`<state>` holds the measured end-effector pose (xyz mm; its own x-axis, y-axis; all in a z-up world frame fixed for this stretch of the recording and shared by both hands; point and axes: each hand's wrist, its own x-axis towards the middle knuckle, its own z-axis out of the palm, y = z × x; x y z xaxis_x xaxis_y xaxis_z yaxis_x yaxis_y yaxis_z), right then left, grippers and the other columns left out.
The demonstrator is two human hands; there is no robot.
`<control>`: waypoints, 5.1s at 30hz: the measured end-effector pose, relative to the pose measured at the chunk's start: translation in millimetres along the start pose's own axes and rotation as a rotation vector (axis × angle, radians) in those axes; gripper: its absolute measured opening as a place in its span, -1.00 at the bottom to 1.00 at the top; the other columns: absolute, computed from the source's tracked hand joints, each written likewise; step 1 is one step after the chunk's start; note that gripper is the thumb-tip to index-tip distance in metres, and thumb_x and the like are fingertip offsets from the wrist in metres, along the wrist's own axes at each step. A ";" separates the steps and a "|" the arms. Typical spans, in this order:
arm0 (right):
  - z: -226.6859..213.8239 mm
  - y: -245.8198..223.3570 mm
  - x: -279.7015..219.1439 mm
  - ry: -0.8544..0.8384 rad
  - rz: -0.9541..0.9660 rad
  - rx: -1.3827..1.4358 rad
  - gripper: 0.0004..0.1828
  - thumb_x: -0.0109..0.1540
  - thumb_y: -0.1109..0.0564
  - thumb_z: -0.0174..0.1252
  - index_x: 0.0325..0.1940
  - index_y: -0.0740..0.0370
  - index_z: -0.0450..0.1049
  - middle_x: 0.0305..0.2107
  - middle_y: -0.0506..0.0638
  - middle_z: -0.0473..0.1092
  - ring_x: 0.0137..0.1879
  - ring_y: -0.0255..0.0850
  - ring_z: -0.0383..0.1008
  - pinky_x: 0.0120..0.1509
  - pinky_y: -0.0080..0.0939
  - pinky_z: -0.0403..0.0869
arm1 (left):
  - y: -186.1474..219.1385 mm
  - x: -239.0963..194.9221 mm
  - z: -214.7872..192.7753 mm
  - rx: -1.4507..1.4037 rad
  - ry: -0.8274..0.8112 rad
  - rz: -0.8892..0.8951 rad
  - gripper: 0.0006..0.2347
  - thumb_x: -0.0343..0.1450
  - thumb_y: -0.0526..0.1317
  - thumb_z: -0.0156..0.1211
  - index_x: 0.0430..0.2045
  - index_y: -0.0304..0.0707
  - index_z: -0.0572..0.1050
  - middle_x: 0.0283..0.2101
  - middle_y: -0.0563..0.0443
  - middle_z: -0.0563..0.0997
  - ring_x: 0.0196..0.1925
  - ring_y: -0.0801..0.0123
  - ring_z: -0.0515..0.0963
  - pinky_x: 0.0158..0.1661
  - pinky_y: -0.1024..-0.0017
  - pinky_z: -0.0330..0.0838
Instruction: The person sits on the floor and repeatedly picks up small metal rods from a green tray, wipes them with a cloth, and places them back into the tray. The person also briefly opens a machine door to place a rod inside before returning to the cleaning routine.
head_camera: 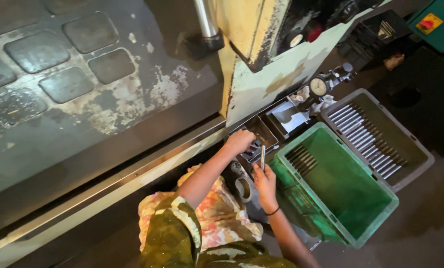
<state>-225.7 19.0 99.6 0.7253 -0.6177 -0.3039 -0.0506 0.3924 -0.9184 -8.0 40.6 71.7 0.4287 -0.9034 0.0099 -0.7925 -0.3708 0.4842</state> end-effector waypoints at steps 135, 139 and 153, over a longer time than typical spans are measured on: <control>-27.7 -27.4 -31.1 0.100 -0.357 -0.393 -0.84 0.32 0.19 0.23 -0.12 0.37 0.57 -0.44 -0.15 0.40 -0.40 -0.47 0.27 -0.36 -0.42 0.25 | 2.7 10.6 54.3 0.030 0.139 -0.319 -0.87 0.34 -0.41 0.10 -0.45 -0.40 0.64 -0.22 -0.38 0.65 -0.15 -0.16 0.68 -0.16 0.06 0.57; -31.2 -22.8 -26.8 0.096 -0.327 -0.273 -0.78 0.32 0.19 0.21 -0.01 0.38 0.56 -0.39 -0.07 0.48 -0.34 -0.42 0.42 -0.26 -0.41 0.41 | 6.8 6.4 49.5 0.008 0.093 -0.316 -0.90 0.28 -0.40 0.17 -0.47 -0.40 0.64 -0.26 -0.36 0.65 -0.16 -0.14 0.67 -0.15 0.07 0.57; -29.7 -40.0 -33.0 -0.190 0.115 0.291 -0.48 0.31 0.14 -0.01 0.34 0.41 0.34 -0.01 0.19 0.52 -0.02 -0.11 0.56 0.03 -0.13 0.51 | 29.0 -60.9 -20.2 -0.987 0.456 -0.315 -0.75 0.46 -0.11 0.17 -0.40 -0.37 0.60 -0.65 -0.03 0.58 -0.60 0.35 0.61 -0.52 0.41 0.46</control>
<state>-268.0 3.4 138.9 0.8421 -0.4315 -0.3235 0.0383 0.6461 -0.7622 -48.3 89.3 102.8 0.8270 -0.5620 -0.0144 -0.0191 -0.0537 0.9984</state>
